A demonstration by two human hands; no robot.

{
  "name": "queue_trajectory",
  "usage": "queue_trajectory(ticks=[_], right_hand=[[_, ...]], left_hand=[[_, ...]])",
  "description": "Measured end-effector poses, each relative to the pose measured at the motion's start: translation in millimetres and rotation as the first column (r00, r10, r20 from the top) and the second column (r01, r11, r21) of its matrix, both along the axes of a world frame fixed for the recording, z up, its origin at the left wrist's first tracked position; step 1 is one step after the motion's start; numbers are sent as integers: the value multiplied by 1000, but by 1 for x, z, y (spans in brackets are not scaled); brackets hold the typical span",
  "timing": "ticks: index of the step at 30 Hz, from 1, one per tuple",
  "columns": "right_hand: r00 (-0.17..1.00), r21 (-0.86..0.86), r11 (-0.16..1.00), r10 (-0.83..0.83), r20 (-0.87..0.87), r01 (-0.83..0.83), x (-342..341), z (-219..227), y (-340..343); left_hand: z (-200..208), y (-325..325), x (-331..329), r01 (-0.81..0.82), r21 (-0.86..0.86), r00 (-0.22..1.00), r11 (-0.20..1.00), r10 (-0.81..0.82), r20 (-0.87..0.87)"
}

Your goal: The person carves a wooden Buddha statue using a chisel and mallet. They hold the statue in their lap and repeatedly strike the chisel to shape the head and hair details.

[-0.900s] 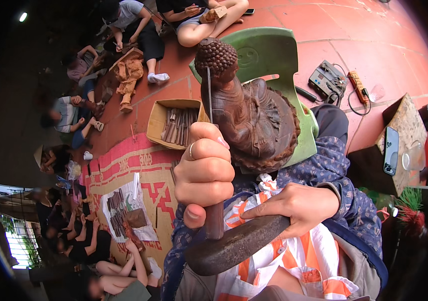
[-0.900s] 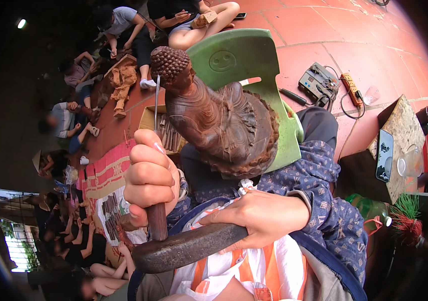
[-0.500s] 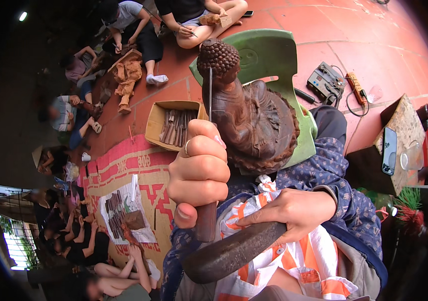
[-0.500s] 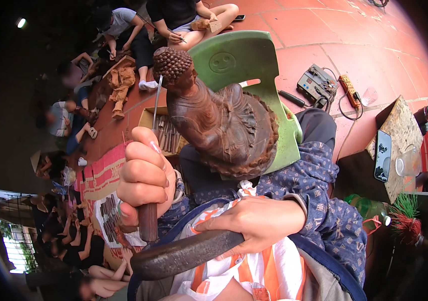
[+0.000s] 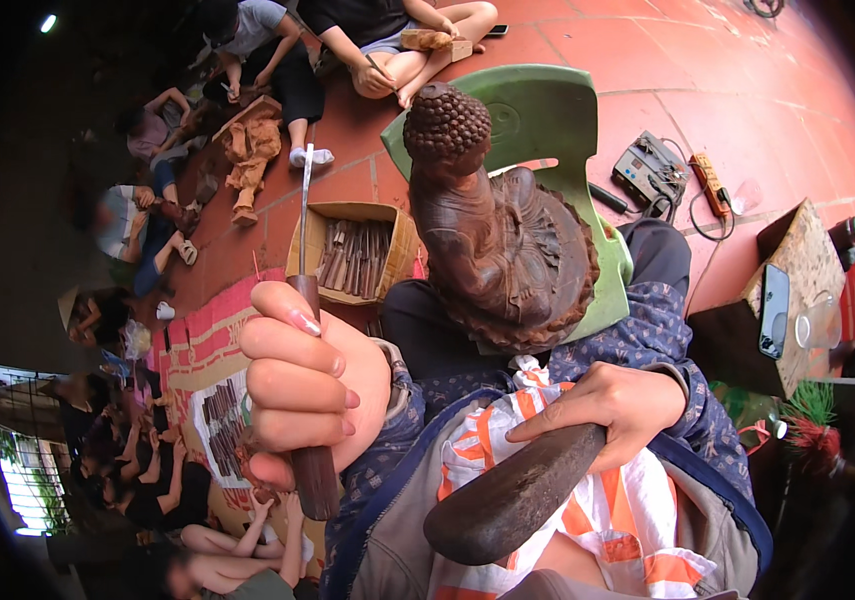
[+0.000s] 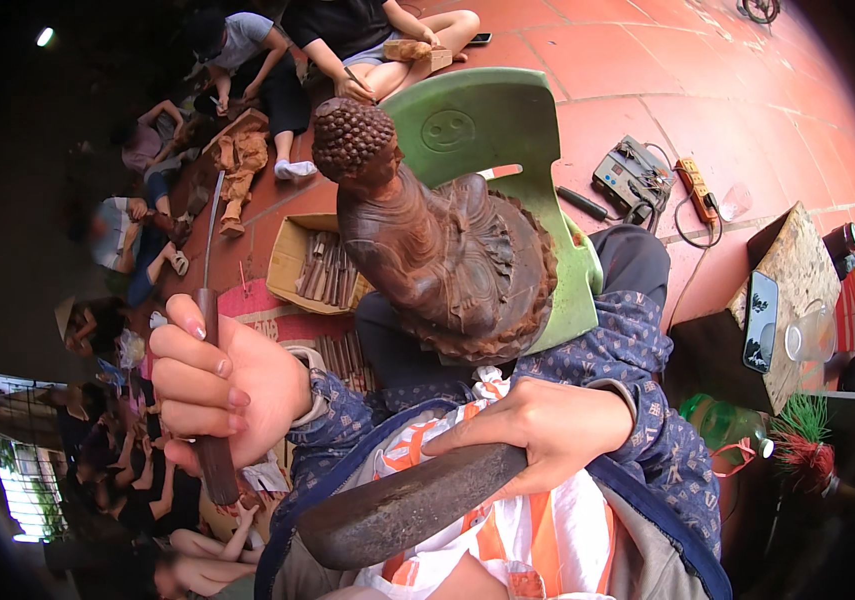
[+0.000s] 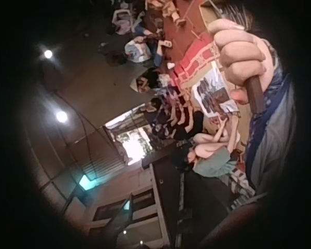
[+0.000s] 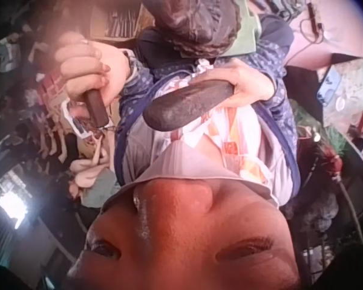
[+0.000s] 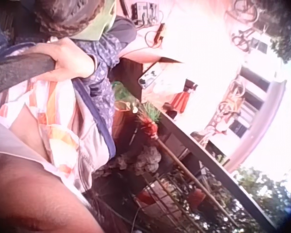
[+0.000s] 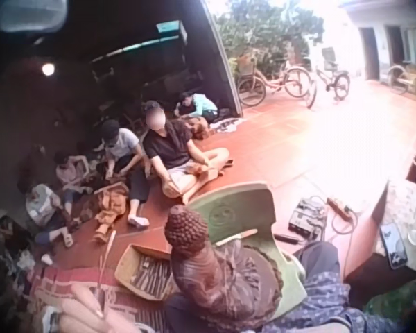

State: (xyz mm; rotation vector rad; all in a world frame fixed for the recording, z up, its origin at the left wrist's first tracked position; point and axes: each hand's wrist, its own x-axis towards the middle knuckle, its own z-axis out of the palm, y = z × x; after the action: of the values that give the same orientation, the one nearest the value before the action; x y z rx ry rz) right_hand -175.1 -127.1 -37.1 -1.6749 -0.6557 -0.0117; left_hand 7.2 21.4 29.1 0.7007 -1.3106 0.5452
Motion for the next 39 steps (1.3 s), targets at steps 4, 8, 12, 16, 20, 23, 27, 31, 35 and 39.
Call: queue_trajectory(ticks=[4,8,12,16,20,23,27,31,35,39], right_hand=[[949,-12,950,-313,-39,312,-16,-6,-26],[731,110,735,-624,-278,669,-45,-31,-40],[675,152,666,-667,-315,730,-51,-39,-47],[662,185,639,-687,-301,747,-50,-45,-48],[670,200,643,-675,-310,740,-43,-42,-47],[710,156,699,-645,-285,698,-41,-43,-49],[710,109,718,-634,-305,688,-40,-32,-46],[741,119,742,-618,-263,660,-35,-19,-44],[850,-87,845,-524,56,527,-29,2,-49],[960,-69,963,-253,119,262,-16,19,-38]], left_hand=[[3,2,2,-145,268,983,952,108,150],[3,-25,-7,-76,373,893,925,-103,437],[4,-38,-11,-15,415,838,910,-215,502],[2,-36,-13,38,466,882,884,-249,400],[-2,-33,-22,119,462,891,879,-300,341],[-1,-33,-20,76,427,884,901,-259,389],[-2,-33,-13,65,416,892,907,-240,383],[0,-29,-9,90,427,886,900,-268,378],[0,-30,-6,149,402,885,904,-303,353],[1,-32,-8,155,373,894,915,-290,340]])
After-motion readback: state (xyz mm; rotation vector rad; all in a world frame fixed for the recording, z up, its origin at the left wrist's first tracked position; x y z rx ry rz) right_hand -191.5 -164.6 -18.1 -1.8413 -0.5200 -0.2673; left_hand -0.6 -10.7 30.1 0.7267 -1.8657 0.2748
